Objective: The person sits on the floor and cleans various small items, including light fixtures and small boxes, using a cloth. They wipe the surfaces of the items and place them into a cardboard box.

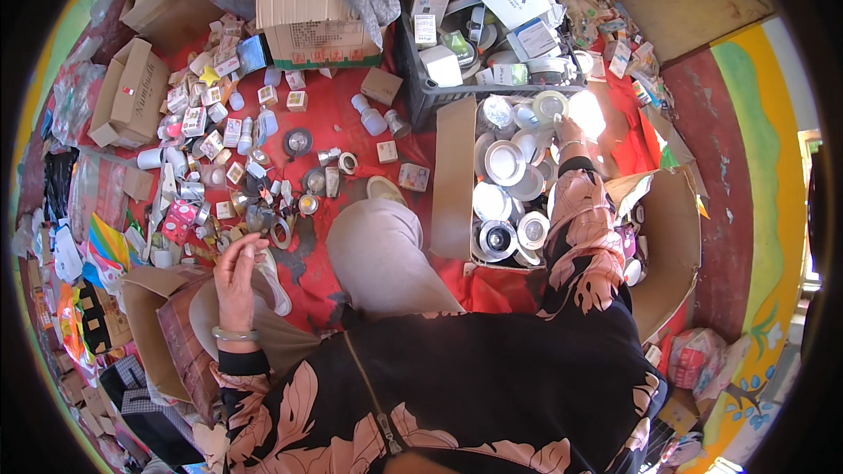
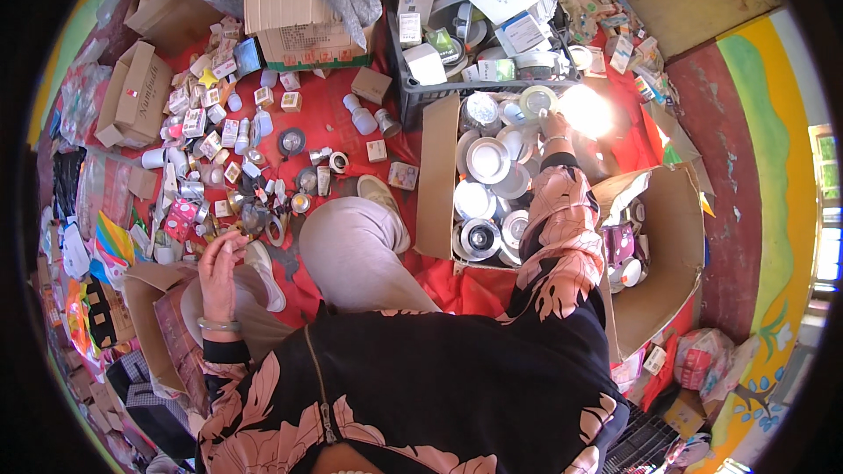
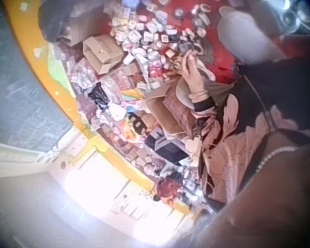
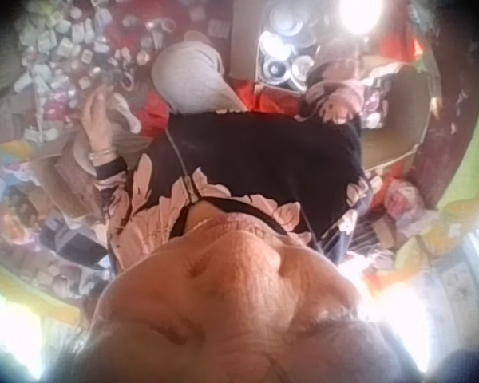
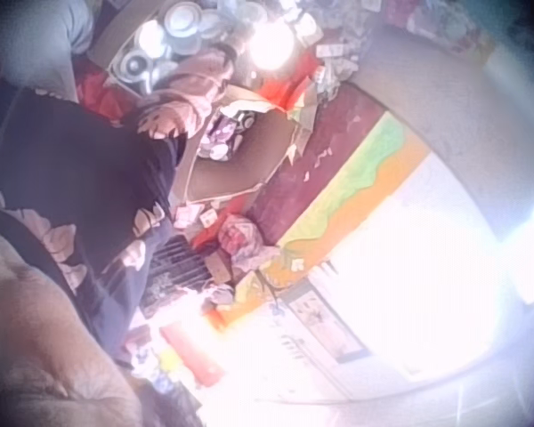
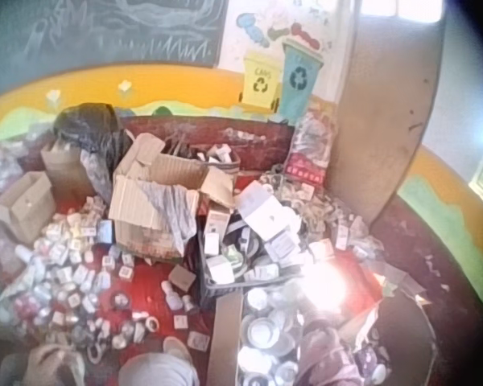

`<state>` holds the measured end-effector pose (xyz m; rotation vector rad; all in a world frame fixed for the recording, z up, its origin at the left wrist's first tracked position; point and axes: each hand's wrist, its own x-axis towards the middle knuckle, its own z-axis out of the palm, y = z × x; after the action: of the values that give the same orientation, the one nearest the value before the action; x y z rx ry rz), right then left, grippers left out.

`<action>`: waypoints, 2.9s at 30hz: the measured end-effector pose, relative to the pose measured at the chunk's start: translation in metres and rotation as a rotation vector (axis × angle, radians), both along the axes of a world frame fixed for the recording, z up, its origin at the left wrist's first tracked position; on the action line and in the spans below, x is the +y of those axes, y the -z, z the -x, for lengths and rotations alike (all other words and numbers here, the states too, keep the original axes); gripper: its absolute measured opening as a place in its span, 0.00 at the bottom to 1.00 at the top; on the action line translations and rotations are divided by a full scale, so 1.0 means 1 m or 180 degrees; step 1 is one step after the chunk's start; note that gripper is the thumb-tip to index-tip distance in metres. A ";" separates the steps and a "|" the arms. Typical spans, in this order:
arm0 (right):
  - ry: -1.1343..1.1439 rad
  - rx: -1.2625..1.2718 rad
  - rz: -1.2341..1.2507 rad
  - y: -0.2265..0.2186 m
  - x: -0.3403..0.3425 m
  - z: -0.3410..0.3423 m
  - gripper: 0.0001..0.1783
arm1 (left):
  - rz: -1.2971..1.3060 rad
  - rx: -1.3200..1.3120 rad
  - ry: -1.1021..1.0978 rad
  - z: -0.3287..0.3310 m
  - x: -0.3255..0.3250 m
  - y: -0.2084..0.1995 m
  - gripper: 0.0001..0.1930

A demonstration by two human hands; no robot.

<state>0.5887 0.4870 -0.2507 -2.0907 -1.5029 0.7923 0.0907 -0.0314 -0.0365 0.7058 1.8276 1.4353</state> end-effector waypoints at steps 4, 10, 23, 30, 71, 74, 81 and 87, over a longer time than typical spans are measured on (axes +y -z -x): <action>-0.0010 0.0050 -0.0050 -0.022 -0.002 0.014 0.08 | 0.0073 0.0050 -0.0054 -0.003 -0.007 -0.003 0.13; 0.0021 0.0221 -0.0095 -0.038 -0.006 0.015 0.11 | 0.0117 0.0086 -0.0025 -0.003 -0.005 -0.005 0.13; -0.0439 0.0379 -0.0244 0.024 0.015 -0.012 0.17 | 0.0156 0.0089 0.0143 0.002 0.004 -0.004 0.13; -0.0264 -0.1240 -0.0294 -0.059 -0.056 0.074 0.20 | 0.0259 0.0185 0.0015 -0.005 -0.007 -0.011 0.12; -0.0507 0.0037 -0.0093 -0.173 -0.067 0.078 0.47 | 0.0063 0.0314 0.0133 -0.005 -0.017 -0.009 0.11; -0.0419 0.0585 -0.0235 -0.164 -0.039 0.042 0.35 | -0.0098 0.0287 0.0187 -0.004 -0.018 -0.005 0.12; -0.1201 0.2999 -0.0721 -0.237 -0.098 0.064 0.29 | -0.0187 0.0350 0.0208 -0.001 -0.028 -0.002 0.12; -0.2368 0.3176 -0.0683 -0.309 -0.164 0.109 0.39 | -0.0323 0.0704 0.0098 0.002 -0.034 0.009 0.11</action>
<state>0.4798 0.3226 0.0584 -0.6691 -1.5807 1.5293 0.0885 -0.0650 -0.0452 0.9732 1.9097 1.4872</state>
